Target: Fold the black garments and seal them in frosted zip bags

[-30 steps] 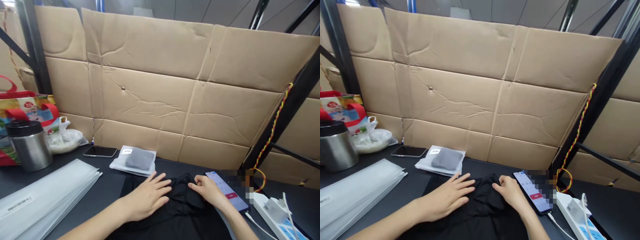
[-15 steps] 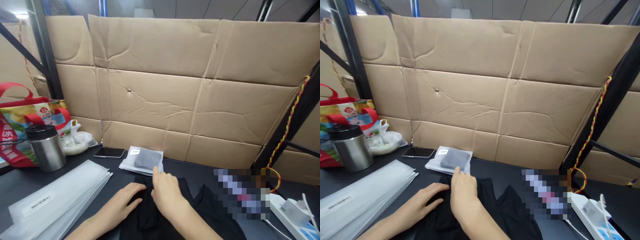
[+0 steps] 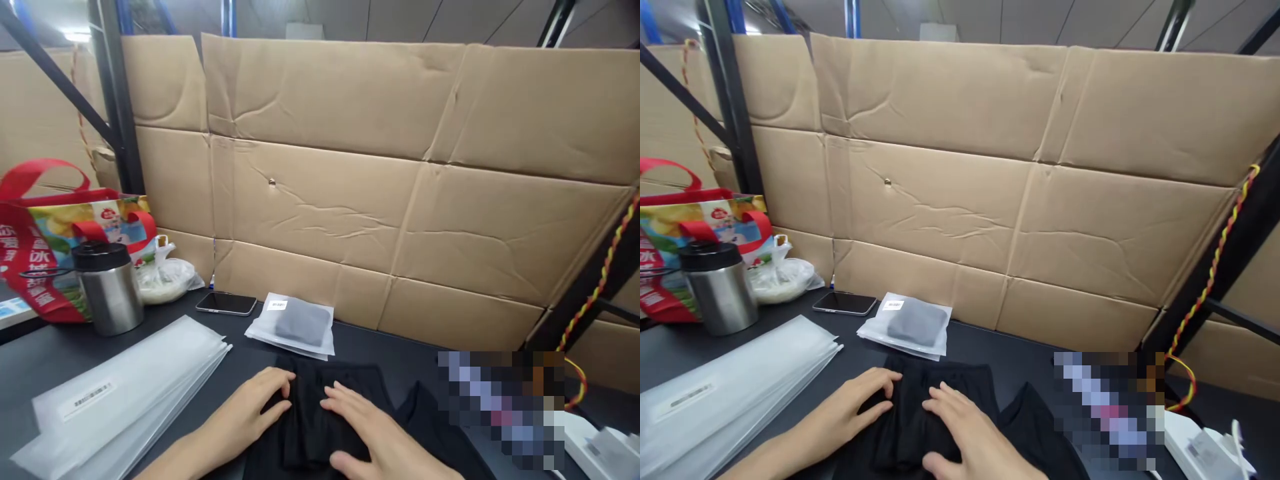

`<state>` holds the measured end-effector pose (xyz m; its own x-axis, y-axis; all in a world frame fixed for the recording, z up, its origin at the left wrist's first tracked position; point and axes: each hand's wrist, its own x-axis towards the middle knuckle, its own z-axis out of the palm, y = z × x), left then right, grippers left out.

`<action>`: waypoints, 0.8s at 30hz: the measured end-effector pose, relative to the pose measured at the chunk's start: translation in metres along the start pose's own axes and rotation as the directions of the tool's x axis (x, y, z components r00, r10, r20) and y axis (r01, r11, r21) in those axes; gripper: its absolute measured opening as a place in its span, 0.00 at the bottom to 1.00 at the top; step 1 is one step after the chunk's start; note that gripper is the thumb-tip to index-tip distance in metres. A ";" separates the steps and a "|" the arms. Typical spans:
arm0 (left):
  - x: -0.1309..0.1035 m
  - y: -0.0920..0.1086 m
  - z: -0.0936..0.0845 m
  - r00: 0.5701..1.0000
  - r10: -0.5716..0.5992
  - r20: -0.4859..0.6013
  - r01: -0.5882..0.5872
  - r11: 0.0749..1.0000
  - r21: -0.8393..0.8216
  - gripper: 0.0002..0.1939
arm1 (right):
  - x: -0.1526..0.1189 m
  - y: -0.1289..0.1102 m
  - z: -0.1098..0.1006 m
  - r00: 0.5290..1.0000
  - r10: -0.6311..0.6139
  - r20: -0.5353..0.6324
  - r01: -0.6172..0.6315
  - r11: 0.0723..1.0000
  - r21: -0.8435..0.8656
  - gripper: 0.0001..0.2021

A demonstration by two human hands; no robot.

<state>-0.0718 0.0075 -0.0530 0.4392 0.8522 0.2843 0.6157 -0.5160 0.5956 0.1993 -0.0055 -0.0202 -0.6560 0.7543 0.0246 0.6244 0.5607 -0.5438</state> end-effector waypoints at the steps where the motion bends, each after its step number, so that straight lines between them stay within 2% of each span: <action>1: 0.000 0.000 -0.001 1.000 0.005 0.008 -0.005 1.000 0.003 0.04 | -0.001 0.001 0.005 1.000 0.017 0.019 -0.017 1.000 -0.019 0.32; 3: -0.001 0.001 -0.002 1.000 0.012 0.014 -0.012 1.000 0.008 0.05 | 0.003 -0.001 0.017 0.999 0.036 0.004 -0.035 0.996 -0.083 0.38; 7: -0.003 0.003 0.000 1.000 0.018 0.009 -0.019 0.999 0.026 0.06 | 0.023 -0.015 0.040 0.994 0.061 -0.088 -0.082 0.963 -0.257 0.44; 10: -0.003 0.005 0.002 0.999 0.029 0.012 -0.030 0.997 0.068 0.06 | 0.037 -0.022 0.054 0.986 0.065 -0.153 -0.119 0.920 -0.374 0.45; 12: -0.003 0.005 -0.005 0.999 0.053 -0.007 -0.052 0.988 0.144 0.05 | 0.043 -0.022 0.059 0.982 0.060 -0.182 -0.139 0.877 -0.460 0.43; 14: -0.007 0.001 -0.022 0.996 0.066 -0.066 -0.049 0.972 0.230 0.05 | 0.045 -0.020 0.061 0.980 0.051 -0.190 -0.145 0.839 -0.525 0.42; 16: -0.017 -0.008 -0.049 0.989 0.032 -0.147 0.014 0.954 0.298 0.05 | 0.044 -0.018 0.061 0.981 0.043 -0.187 -0.140 0.828 -0.544 0.41; 20: -0.055 -0.036 -0.102 0.946 -0.202 -0.252 0.294 0.861 0.415 0.08 | 0.042 -0.015 0.061 0.985 0.028 -0.168 -0.108 0.865 -0.490 0.40; 22: -0.074 -0.049 -0.115 0.927 -0.286 -0.240 0.366 0.828 0.425 0.09 | 0.042 -0.015 0.062 0.988 0.041 -0.149 -0.107 0.880 -0.463 0.41; 24: -0.087 -0.057 -0.120 0.920 -0.310 -0.240 0.386 0.823 0.418 0.10 | 0.043 -0.016 0.063 0.987 0.056 -0.151 -0.119 0.887 -0.447 0.42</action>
<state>-0.2240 -0.0268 -0.0217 0.0564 0.9647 0.2571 0.9492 -0.1317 0.2858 0.1342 -0.0038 -0.0637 -0.5482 0.8276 0.1206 0.8211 0.5600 -0.1104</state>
